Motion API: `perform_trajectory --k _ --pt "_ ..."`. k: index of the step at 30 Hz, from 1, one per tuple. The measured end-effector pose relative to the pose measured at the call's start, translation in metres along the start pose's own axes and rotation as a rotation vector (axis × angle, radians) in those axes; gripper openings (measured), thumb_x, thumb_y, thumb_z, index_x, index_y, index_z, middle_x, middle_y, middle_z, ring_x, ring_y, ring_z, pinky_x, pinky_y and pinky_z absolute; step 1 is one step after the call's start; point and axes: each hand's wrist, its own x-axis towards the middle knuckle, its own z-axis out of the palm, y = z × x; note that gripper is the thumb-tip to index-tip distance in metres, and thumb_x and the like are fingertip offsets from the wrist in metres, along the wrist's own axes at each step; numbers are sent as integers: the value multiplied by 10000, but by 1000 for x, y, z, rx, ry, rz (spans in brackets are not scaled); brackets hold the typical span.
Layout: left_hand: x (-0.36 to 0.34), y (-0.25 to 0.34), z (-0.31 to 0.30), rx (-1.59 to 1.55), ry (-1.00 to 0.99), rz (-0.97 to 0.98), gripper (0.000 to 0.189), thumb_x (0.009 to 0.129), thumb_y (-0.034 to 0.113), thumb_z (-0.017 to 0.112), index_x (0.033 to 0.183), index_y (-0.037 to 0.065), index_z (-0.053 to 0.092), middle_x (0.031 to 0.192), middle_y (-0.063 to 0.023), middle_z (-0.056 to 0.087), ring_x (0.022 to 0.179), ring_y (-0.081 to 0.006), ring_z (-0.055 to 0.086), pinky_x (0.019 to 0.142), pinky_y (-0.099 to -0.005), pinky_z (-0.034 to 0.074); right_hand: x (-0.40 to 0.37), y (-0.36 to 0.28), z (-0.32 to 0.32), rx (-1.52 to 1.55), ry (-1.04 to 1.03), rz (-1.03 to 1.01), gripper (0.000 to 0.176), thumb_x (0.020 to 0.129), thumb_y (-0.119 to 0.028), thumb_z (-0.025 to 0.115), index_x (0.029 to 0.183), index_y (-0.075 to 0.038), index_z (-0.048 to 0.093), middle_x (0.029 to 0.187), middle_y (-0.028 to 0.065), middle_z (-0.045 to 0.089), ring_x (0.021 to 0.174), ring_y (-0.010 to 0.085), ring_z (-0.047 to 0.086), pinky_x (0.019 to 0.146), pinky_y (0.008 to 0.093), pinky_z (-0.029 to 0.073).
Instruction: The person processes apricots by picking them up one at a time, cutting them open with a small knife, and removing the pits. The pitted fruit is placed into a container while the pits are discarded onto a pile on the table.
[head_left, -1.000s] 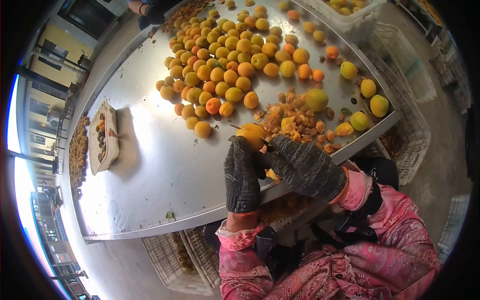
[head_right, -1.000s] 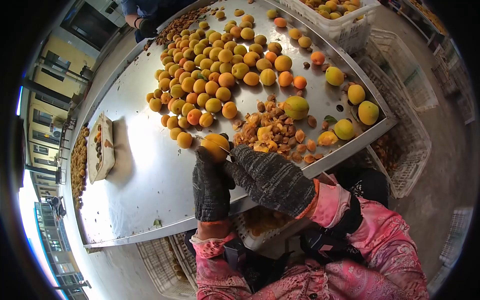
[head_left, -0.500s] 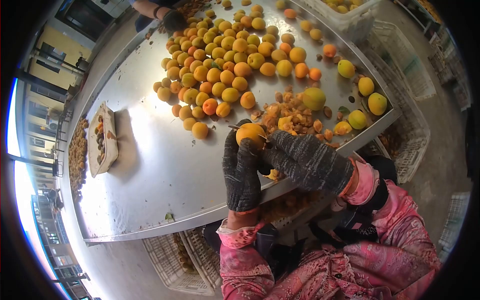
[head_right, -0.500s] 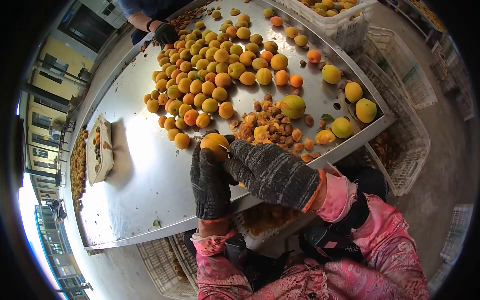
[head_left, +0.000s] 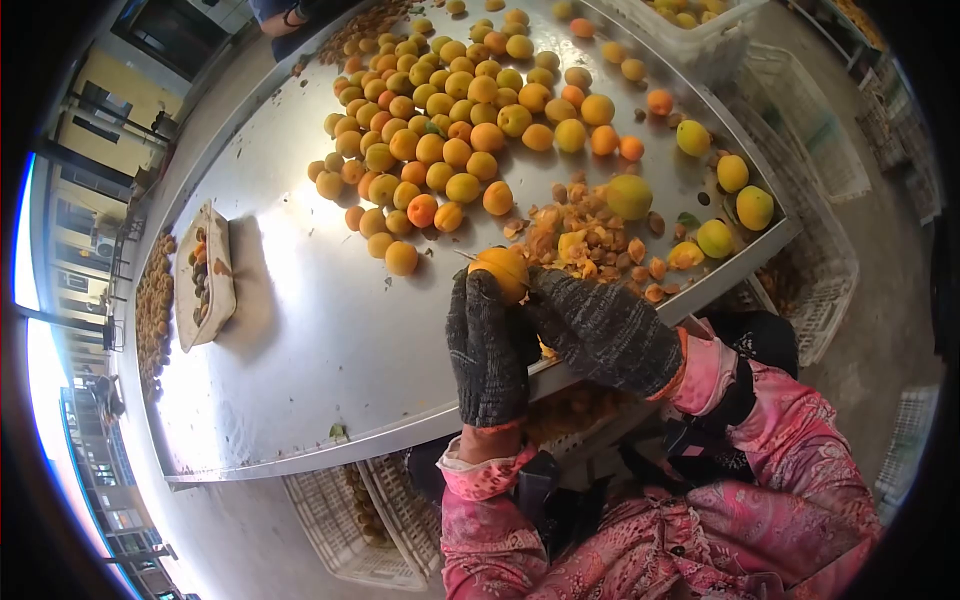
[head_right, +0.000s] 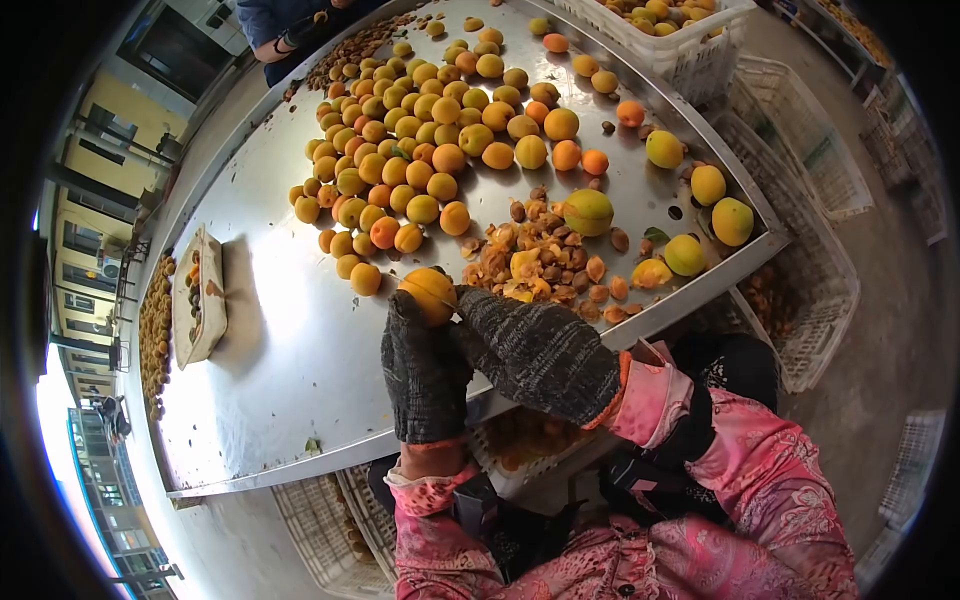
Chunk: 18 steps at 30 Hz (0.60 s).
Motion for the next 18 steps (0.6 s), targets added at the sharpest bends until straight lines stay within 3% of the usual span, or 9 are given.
perform_trajectory --k 2,5,7,8,10,14,16,17,18 --pt "1 17 0 -519 -1 -435 332 865 310 542 1016 14 539 738 -32 540 557 -91 484 480 -211 378 2 -4 -2 172 -21 162 313 841 -137 515 1129 -14 530 1068 201 553 897 326 587 720 394 495" --pt "4 10 1 -344 53 -280 299 852 263 556 1010 10 545 742 -30 553 523 -76 476 447 -203 369 3 0 0 175 9 86 293 847 -128 520 1116 -12 532 953 168 599 808 314 607 697 387 495" --pt "3 11 -2 -306 35 -253 300 852 266 552 1008 10 550 732 -27 554 506 -69 467 429 -198 356 11 9 -7 -61 146 -384 261 862 -112 504 1100 -12 538 846 135 620 729 299 613 662 370 494" --pt "2 12 -2 -266 10 -227 301 852 268 549 1005 9 554 722 -24 555 488 -62 457 411 -192 344 11 7 -13 -62 147 -386 261 862 -112 504 1100 -12 538 846 135 620 729 299 613 662 370 494" --pt "1 12 -2 -251 -7 -201 291 851 262 546 995 9 554 718 -24 557 480 -64 455 401 -189 337 15 -4 -31 912 -376 547 257 847 -93 510 1088 -11 546 898 132 607 751 271 600 652 354 489" --pt "0 5 8 -303 12 -227 294 868 291 529 968 15 552 700 -27 553 499 -73 468 430 -198 363 9 8 -29 991 -383 508 262 829 -94 525 1076 -11 550 923 122 591 747 246 587 637 345 486" --pt "2 -3 7 -345 9 -323 316 874 320 524 972 21 548 711 -32 555 527 -77 481 455 -206 377 1 24 -7 -250 99 -412 256 813 -105 538 1051 -14 555 954 111 577 767 234 582 630 355 483" --pt "3 -7 7 -385 3 -421 338 880 349 518 976 26 544 721 -37 556 555 -82 494 480 -214 392 -2 21 -7 -247 99 -411 256 813 -105 538 1051 -14 555 954 111 577 767 234 582 630 355 483" --pt "4 -9 8 -382 2 -422 338 880 349 518 976 26 544 721 -37 556 555 -82 494 480 -214 392 1 8 -13 -132 -63 -168 303 800 -84 544 1090 3 546 1032 146 564 862 254 583 703 359 492"
